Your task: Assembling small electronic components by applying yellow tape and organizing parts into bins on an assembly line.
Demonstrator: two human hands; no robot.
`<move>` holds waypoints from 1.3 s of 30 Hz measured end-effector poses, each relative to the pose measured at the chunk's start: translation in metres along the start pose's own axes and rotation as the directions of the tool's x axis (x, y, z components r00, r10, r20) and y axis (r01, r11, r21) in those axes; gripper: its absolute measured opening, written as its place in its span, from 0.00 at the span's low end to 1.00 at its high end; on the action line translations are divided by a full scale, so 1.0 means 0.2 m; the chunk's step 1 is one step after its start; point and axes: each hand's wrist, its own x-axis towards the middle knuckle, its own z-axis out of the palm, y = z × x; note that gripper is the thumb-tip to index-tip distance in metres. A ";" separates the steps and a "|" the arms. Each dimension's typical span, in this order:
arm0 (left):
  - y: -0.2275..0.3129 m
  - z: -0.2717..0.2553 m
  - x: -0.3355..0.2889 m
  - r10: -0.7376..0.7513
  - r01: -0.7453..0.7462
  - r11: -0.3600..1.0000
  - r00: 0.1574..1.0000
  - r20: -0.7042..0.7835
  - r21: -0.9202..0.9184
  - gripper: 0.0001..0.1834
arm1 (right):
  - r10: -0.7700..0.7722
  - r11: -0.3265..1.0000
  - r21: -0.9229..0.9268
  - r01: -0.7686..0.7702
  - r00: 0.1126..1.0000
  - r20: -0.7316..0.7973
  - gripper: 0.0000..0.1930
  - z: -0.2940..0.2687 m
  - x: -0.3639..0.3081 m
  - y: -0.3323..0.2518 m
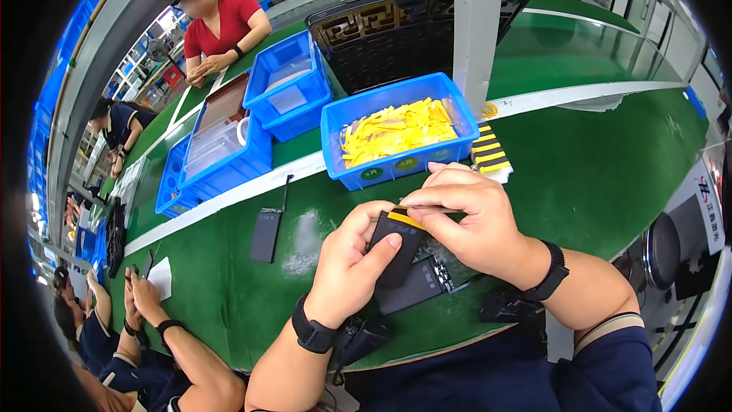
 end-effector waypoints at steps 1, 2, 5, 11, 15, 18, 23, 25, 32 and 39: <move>0.00 0.00 0.00 -0.002 0.002 0.999 1.000 0.008 -0.038 0.14 | -0.001 1.000 -0.008 0.001 1.000 -0.013 0.06 0.00 0.00 0.00; 0.01 0.00 0.01 -0.001 0.003 0.997 1.000 0.018 -0.075 0.14 | -0.002 1.000 -0.006 0.002 1.000 -0.010 0.06 0.00 0.00 0.00; -0.01 -0.01 0.01 -0.002 0.002 0.998 1.000 0.013 -0.055 0.15 | -0.005 1.000 -0.030 0.005 1.000 -0.007 0.07 -0.01 0.00 0.00; 0.02 -0.01 -0.01 -0.019 0.019 0.997 1.000 0.012 -0.069 0.16 | 0.013 0.998 -0.056 -0.013 1.000 -0.004 0.07 0.00 0.00 -0.01; 0.01 -0.01 0.00 -0.008 0.008 0.998 1.000 0.010 -0.061 0.15 | 0.070 0.997 -0.035 -0.070 0.998 0.006 0.07 -0.01 0.00 -0.01; 0.01 -0.02 0.00 -0.007 0.008 0.998 1.000 0.011 -0.067 0.15 | 0.053 0.998 -0.040 -0.052 0.999 0.009 0.07 0.00 0.00 -0.01; 0.02 -0.01 0.00 -0.008 0.008 0.998 1.000 0.001 -0.061 0.15 | 0.027 0.996 -0.085 -0.026 1.000 0.014 0.08 0.00 0.00 -0.02; 0.02 -0.01 0.00 -0.016 0.016 0.998 1.000 -0.002 -0.057 0.15 | 0.014 0.991 -0.130 -0.011 1.000 0.024 0.07 0.00 0.01 -0.02; -0.02 0.01 0.00 0.037 -0.036 0.998 0.999 -0.021 0.055 0.15 | 0.021 0.979 -0.204 -0.031 0.998 -0.051 0.06 0.03 0.01 -0.02; -0.01 0.00 -0.01 0.124 -0.128 0.991 0.985 -0.124 -0.030 0.17 | 0.041 0.985 -0.171 -0.039 0.999 0.004 0.07 0.01 0.00 -0.02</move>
